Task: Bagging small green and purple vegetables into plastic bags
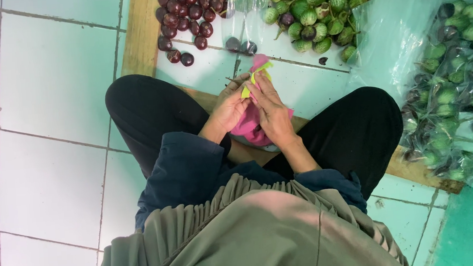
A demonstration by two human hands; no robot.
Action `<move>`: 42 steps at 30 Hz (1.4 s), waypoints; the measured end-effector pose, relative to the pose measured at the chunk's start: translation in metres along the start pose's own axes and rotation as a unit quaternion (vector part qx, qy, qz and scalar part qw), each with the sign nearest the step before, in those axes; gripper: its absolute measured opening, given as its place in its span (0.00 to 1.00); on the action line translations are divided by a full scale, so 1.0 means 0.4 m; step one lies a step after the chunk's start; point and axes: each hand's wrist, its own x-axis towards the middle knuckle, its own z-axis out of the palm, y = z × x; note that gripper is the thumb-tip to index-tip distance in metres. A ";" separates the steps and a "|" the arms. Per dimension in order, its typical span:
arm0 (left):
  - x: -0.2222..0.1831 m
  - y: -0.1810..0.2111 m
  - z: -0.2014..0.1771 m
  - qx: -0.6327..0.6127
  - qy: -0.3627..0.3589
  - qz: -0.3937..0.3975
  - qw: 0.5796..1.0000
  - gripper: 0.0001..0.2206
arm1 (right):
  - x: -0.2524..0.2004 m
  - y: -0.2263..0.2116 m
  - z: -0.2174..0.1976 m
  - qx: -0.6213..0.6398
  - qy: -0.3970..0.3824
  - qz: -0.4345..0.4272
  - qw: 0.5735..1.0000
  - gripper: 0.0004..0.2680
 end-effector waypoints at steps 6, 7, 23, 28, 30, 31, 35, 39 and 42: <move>-0.009 0.006 0.031 -0.011 -0.014 -0.021 1.000 0.18 | 0.001 0.011 -0.029 0.162 0.028 0.141 0.976 0.12; -0.015 0.010 0.036 -0.010 -0.013 -0.021 1.000 0.18 | 0.000 0.017 -0.032 0.162 0.028 0.141 0.976 0.12; -0.024 0.026 0.060 0.021 -0.008 -0.008 1.000 0.18 | 0.004 0.004 -0.027 0.092 0.029 0.100 0.990 0.14; -0.023 0.029 0.071 0.000 -0.007 -0.008 1.000 0.19 | -0.008 0.076 -0.023 0.212 0.037 0.236 0.947 0.13; -0.014 0.029 0.051 -0.006 -0.032 -0.018 0.999 0.24 | -0.002 0.073 -0.006 0.268 0.141 0.291 0.908 0.11; -0.015 0.025 0.050 -0.006 -0.034 -0.019 0.999 0.24 | 0.009 0.043 -0.025 0.266 0.143 0.291 0.908 0.11; -0.010 0.009 0.015 0.029 -0.020 -0.007 0.999 0.27 | 0.007 0.004 -0.022 0.100 0.032 0.114 0.988 0.13; -0.017 0.008 0.015 0.052 -0.035 -0.025 0.998 0.27 | 0.003 0.019 -0.024 0.053 0.024 0.072 0.996 0.09; -0.026 0.005 0.041 0.055 -0.036 -0.031 0.997 0.27 | 0.014 0.002 -0.043 0.050 0.038 0.090 0.994 0.09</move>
